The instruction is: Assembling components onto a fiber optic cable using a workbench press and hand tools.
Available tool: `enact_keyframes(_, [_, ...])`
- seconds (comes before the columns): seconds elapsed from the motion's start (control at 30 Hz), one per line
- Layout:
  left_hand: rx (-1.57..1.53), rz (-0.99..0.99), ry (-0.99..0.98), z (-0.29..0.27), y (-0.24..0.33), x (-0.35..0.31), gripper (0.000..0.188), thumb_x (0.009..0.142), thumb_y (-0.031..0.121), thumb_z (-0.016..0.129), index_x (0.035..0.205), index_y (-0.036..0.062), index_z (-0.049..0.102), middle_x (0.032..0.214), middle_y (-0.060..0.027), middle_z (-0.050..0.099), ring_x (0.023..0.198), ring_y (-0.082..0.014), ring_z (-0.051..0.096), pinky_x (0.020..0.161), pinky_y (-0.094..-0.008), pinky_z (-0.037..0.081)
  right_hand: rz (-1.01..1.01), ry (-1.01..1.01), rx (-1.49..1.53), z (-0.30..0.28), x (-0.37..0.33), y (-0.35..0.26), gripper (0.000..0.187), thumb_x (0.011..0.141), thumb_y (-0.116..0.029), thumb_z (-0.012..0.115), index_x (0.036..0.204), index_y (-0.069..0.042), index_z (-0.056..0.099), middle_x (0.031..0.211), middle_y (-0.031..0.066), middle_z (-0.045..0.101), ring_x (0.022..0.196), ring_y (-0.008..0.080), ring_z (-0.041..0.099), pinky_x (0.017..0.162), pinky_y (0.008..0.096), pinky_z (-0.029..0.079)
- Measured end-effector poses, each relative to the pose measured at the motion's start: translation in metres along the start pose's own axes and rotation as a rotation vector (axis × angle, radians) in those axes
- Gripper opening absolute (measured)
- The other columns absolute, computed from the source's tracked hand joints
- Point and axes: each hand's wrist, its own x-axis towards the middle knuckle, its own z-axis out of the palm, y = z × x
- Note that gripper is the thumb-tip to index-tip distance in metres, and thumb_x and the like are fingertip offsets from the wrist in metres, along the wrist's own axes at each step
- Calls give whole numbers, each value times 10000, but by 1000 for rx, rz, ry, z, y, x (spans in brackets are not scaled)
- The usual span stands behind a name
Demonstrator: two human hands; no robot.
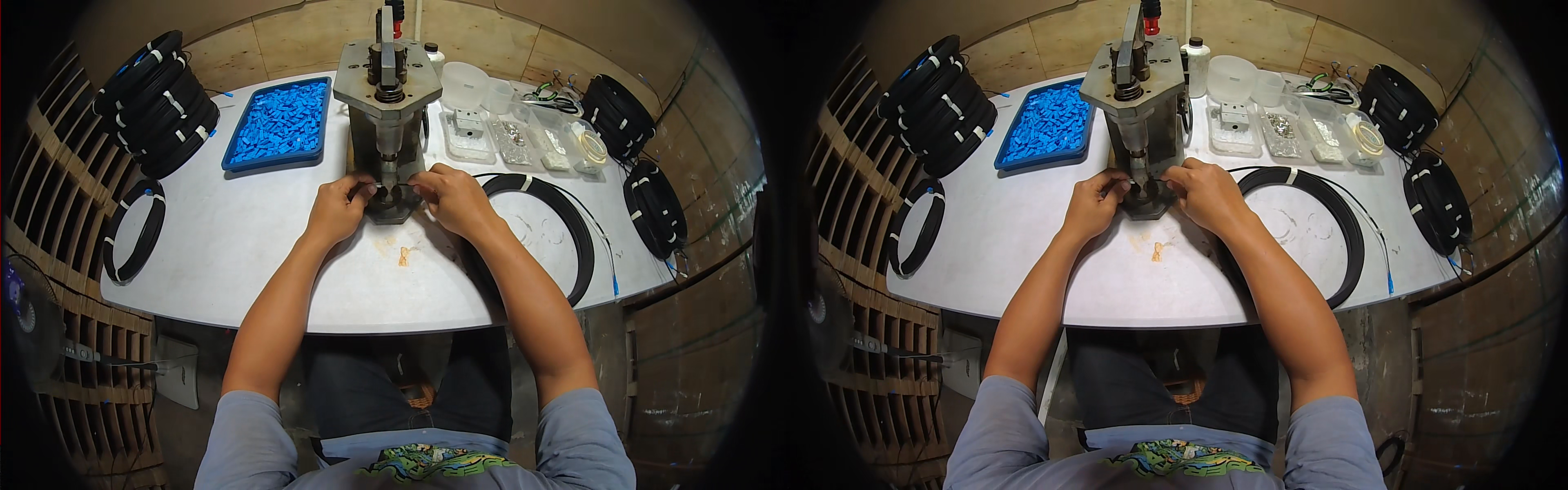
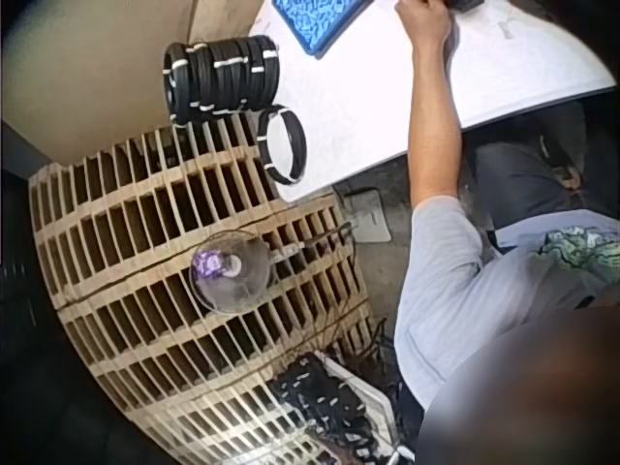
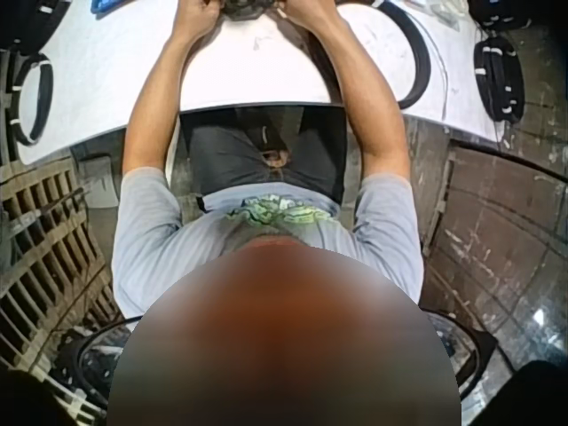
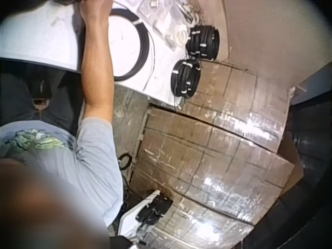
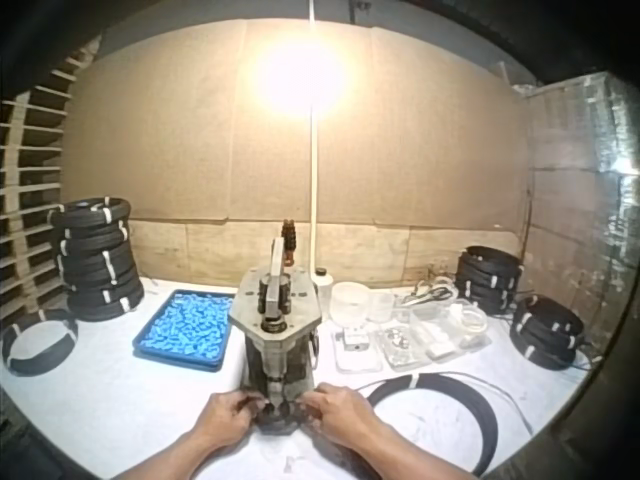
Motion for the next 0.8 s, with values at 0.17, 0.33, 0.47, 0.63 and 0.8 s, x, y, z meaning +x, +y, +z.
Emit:
enact_keyframes(0.17, [-3, 12, 5, 1, -2, 0, 200, 951, 163, 664, 1087, 44, 750, 840, -151, 751, 707, -219, 693, 695, -334, 537, 7, -18, 6, 1, 0, 2, 289, 799, -48, 712, 1070, -141, 747, 899, 101, 685, 822, 320, 696, 741, 415, 573])
enact_keyframes(0.33, [2, 19, 8, 0, -1, 0, 203, 951, 165, 663, 1088, 44, 750, 840, -151, 751, 712, -222, 695, 702, -335, 539, 17, -23, 6, 0, 0, 0, 273, 791, -71, 715, 1054, -137, 748, 903, 100, 685, 826, 323, 696, 739, 423, 572])
enact_keyframes(0.47, [-4, 2, -1, 0, 0, 0, 194, 953, 161, 661, 1079, 40, 747, 831, -150, 749, 718, -221, 700, 709, -335, 540, 14, -21, 10, 0, 0, 1, 279, 783, -69, 718, 1053, -134, 745, 900, 99, 683, 825, 322, 695, 736, 424, 571])
enact_keyframes(0.63, [-17, 2, -2, 0, 2, 0, 187, 954, 158, 663, 1074, 40, 746, 825, -148, 747, 725, -216, 705, 715, -334, 541, 14, -16, 13, 0, -1, 0, 287, 777, -68, 723, 1056, -132, 741, 898, 97, 681, 824, 321, 695, 735, 423, 571])
enact_keyframes(0.8, [4, -2, 2, 0, 2, 0, 196, 949, 167, 675, 1081, 40, 746, 830, -154, 746, 730, -223, 705, 715, -336, 541, 5, -33, 8, -1, -1, 1, 346, 782, -18, 700, 1102, -143, 745, 904, 90, 682, 813, 306, 700, 740, 402, 577])
